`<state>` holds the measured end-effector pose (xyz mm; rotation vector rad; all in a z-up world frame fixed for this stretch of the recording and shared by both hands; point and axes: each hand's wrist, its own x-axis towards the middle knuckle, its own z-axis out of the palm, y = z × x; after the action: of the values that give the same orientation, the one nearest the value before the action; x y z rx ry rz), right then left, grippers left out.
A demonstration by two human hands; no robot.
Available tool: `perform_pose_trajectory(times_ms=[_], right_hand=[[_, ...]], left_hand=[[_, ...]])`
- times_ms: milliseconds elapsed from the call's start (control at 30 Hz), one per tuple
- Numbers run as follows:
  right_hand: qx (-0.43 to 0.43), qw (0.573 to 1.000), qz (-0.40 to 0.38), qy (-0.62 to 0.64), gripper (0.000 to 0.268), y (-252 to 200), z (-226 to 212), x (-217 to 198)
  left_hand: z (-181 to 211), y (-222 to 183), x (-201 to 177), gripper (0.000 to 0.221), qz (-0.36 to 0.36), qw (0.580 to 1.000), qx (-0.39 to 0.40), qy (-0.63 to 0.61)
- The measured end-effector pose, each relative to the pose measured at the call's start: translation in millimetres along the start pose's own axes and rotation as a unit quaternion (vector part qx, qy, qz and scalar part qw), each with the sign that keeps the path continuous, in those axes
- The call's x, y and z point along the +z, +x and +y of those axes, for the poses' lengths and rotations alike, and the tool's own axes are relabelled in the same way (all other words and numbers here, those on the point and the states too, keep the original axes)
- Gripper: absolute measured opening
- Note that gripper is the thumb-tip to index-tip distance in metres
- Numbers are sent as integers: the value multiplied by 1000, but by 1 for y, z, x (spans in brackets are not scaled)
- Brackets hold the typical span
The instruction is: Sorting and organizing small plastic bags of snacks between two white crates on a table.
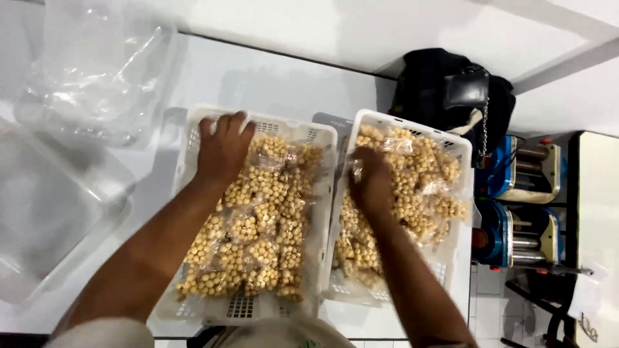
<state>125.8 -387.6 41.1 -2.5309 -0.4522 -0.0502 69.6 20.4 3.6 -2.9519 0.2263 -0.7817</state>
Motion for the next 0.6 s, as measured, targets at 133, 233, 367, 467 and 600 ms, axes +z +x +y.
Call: perform_pose_trajectory(times_ms=[133,233,367,467,600], right_hand=[[81,976,1,-201,65,36,64,-22],[116,948,-37,-295,54,56,88,-25],[124,949,13,-291,32,58,108,-28],[112,967,133,-186,16,45,92,-34],[81,969,169,164,24,20,-34,-35]], left_hand=[[-8,-52,36,22,-66,997,15,-25],[-19,-52,44,23,-128,991,-32,17],[-23,-31,52,17,-76,992,-74,-66],[-24,-14,30,31,-75,990,-86,-84],[-13,-37,80,23,-88,996,-32,8]])
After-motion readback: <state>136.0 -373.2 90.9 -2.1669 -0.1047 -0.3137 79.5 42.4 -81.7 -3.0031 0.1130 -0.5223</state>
